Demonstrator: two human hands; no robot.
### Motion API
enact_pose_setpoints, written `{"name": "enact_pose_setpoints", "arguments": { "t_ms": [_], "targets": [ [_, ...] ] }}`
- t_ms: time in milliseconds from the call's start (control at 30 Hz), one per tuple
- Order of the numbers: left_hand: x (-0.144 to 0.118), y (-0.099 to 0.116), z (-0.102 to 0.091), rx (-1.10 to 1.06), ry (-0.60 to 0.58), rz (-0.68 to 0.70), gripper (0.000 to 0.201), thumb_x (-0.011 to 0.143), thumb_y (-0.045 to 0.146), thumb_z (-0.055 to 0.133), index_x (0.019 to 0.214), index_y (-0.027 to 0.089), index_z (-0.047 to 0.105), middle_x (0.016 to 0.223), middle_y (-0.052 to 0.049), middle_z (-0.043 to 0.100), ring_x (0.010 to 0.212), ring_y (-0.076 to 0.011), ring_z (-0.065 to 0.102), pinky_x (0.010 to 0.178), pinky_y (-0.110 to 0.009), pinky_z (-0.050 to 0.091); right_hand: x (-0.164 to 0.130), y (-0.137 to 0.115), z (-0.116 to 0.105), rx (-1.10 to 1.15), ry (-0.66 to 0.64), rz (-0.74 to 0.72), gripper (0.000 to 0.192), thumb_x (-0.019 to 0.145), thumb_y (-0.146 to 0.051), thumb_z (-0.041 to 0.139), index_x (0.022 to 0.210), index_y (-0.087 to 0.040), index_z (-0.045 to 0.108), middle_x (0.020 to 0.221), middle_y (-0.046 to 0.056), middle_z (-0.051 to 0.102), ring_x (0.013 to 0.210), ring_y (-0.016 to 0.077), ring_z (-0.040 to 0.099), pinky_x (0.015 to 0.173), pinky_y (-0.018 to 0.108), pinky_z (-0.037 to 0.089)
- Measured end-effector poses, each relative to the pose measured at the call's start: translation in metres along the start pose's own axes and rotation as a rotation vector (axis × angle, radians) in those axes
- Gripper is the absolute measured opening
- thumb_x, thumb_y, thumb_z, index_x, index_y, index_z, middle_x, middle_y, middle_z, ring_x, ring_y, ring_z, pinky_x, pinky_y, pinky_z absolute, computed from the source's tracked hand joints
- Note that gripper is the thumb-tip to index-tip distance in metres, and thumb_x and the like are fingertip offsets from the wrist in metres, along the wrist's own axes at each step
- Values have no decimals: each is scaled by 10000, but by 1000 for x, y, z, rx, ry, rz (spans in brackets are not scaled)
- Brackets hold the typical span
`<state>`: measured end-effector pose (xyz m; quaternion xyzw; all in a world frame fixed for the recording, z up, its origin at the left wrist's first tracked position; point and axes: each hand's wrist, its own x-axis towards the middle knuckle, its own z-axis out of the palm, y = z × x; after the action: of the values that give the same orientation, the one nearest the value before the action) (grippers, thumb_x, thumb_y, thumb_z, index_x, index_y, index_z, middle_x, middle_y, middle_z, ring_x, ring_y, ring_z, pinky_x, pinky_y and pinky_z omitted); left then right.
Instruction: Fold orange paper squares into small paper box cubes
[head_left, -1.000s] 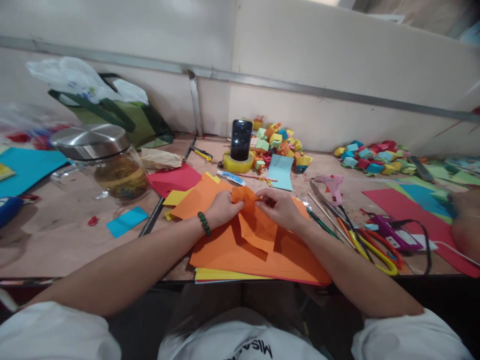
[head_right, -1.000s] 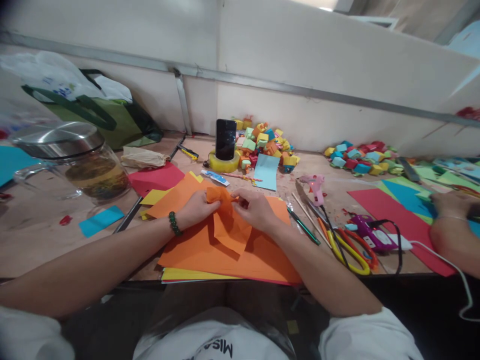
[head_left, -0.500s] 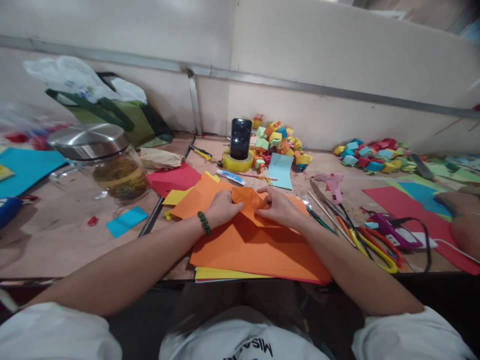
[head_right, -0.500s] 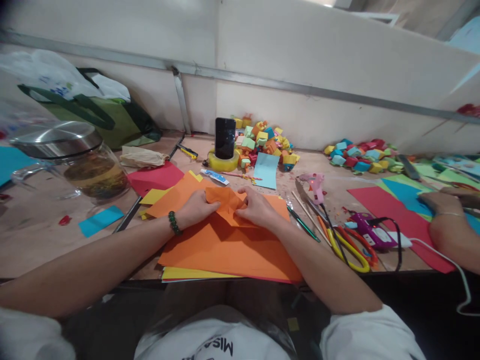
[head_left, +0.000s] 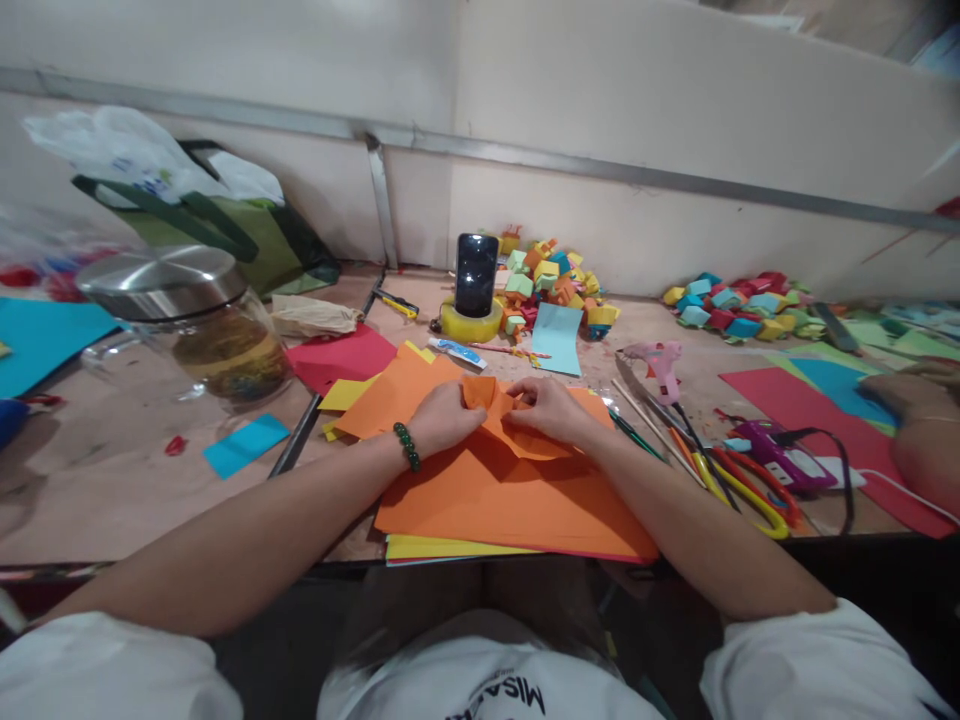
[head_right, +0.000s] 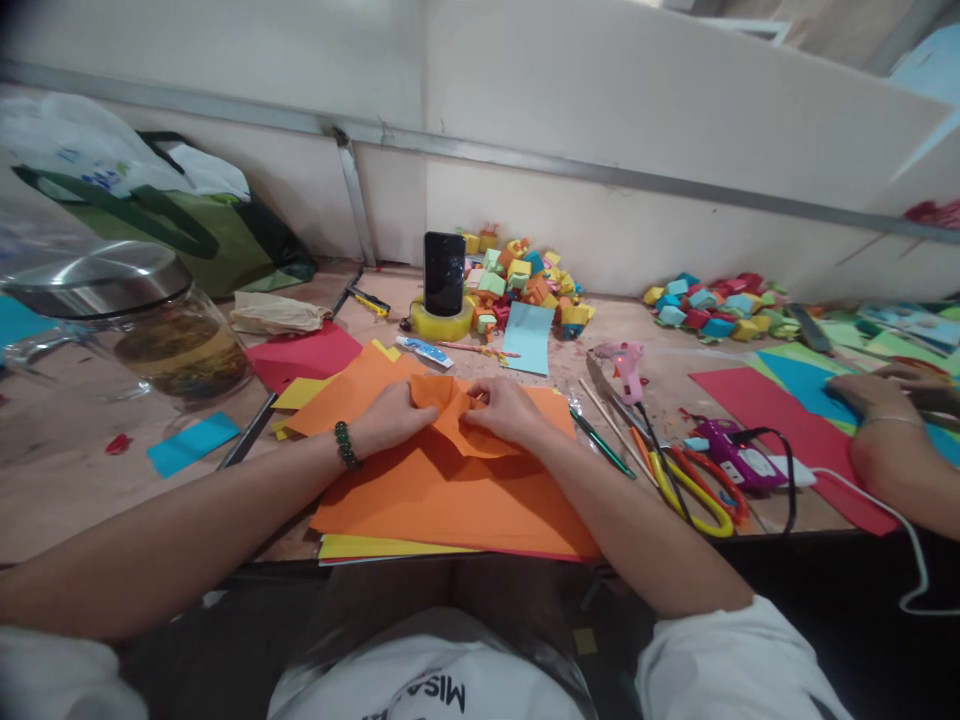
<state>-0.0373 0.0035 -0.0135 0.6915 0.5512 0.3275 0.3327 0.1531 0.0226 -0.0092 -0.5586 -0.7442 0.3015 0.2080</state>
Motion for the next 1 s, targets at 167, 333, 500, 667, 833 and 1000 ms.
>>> {"name": "enact_pose_setpoints", "arguments": {
  "t_ms": [167, 333, 500, 667, 833, 1000],
  "targets": [
    [0, 6, -3, 102, -79, -45, 63, 667, 211, 512, 617, 173, 512, 582, 27, 534, 559, -130, 493, 531, -240, 362, 2, -4, -2, -47, -7, -23, 174, 621, -292, 683, 740, -172, 640, 686, -9, 648, 615, 120, 549, 508, 206, 352],
    [-1, 10, -3, 101, -65, -57, 116, 659, 209, 500, 557, 182, 453, 536, 40, 481, 533, -120, 466, 519, -241, 337, 9, -7, 0, 87, -24, 47, 104, 597, -213, 668, 665, -169, 603, 574, -35, 594, 527, 96, 510, 475, 198, 341],
    [-2, 11, -4, 66, -58, -51, 104, 635, 194, 509, 542, 180, 465, 509, 47, 463, 512, -113, 446, 497, -234, 324, 5, -9, 3, 236, -65, 34, 171, 559, -133, 640, 710, -174, 572, 582, -44, 604, 525, 103, 537, 481, 195, 375],
    [0, 10, -5, 69, -55, -38, 106, 630, 195, 512, 532, 176, 477, 502, 50, 464, 515, -113, 446, 506, -233, 330, -3, -11, 6, 66, 28, -38, 142, 602, -174, 612, 742, -176, 588, 654, -18, 612, 606, 132, 544, 533, 224, 374],
    [1, 9, -6, 44, -64, 24, 81, 628, 175, 499, 548, 168, 510, 512, 54, 483, 542, -114, 475, 539, -224, 350, -5, -8, 7, 27, 43, -247, 72, 620, -156, 544, 687, -178, 556, 673, -24, 584, 646, 121, 521, 605, 229, 390],
    [1, 6, -5, 58, -67, 22, 123, 647, 186, 510, 529, 171, 480, 493, 60, 452, 517, -107, 459, 517, -219, 338, -6, -7, 6, 95, 38, -291, 105, 720, -241, 531, 720, -171, 609, 676, -3, 610, 627, 124, 526, 605, 238, 395]
  ]
}}
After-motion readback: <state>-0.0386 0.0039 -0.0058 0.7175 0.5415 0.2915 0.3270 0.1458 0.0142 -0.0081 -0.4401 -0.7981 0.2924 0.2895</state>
